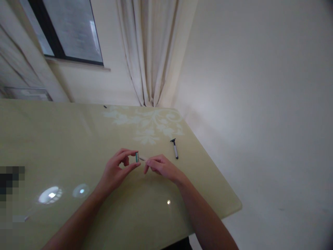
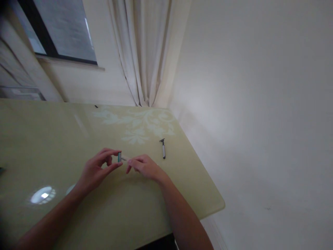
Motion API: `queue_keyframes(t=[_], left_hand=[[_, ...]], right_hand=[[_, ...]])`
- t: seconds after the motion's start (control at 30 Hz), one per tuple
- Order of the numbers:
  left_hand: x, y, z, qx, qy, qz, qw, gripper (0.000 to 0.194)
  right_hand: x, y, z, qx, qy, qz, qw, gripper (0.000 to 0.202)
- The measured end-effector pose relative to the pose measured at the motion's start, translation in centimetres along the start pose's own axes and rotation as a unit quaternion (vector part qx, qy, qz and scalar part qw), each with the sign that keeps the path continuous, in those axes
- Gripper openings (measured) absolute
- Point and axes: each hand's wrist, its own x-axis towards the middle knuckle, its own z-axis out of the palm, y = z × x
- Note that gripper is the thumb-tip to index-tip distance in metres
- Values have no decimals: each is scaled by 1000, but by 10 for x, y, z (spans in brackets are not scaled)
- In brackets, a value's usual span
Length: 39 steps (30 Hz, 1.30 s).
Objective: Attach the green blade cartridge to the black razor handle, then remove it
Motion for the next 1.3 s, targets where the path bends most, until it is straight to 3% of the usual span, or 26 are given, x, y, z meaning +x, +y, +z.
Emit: queue_keyframes(t=[0.3, 0.43, 0.57, 0.7, 0.77, 0.83, 0.97, 1.07, 1.23, 1.3], left_hand=[[1, -5, 1, 15, -9, -11, 1000, 34], [3, -10, 1, 18, 1, -9, 1000, 33], [5, -12, 2, 16, -4, -6, 1000, 32], [8, -14, 3, 11, 9, -10, 1000, 32], [8, -15, 4, 7, 14, -13, 1000, 32], [9, -17, 5, 3, 11, -17, 1000, 33], [8, -19, 9, 1, 12, -27, 1000, 34], [9, -20, 12, 6, 12, -24, 1000, 37], [12, -19, 13, 8, 11, -25, 1000, 37], [14, -19, 12, 6, 10, -28, 1000, 37]], right_hand=[[2, 1, 2, -29, 4, 0, 1000, 46], [7, 4, 4, -46, 54, -8, 997, 45], [12, 9, 5, -12, 23, -9, 1000, 48], [16, 13, 4, -42, 76, -9, 996, 48], [17, 15, 4, -35, 58, -3, 998, 51], [18, 16, 5, -65, 54, -9, 996, 52], [22, 18, 7, -129, 117, -21, 984, 53], [25, 19, 8, -140, 98, -38, 985, 57], [28, 21, 9, -220, 159, -20, 962, 60], [28, 21, 9, -236, 149, -48, 959, 57]])
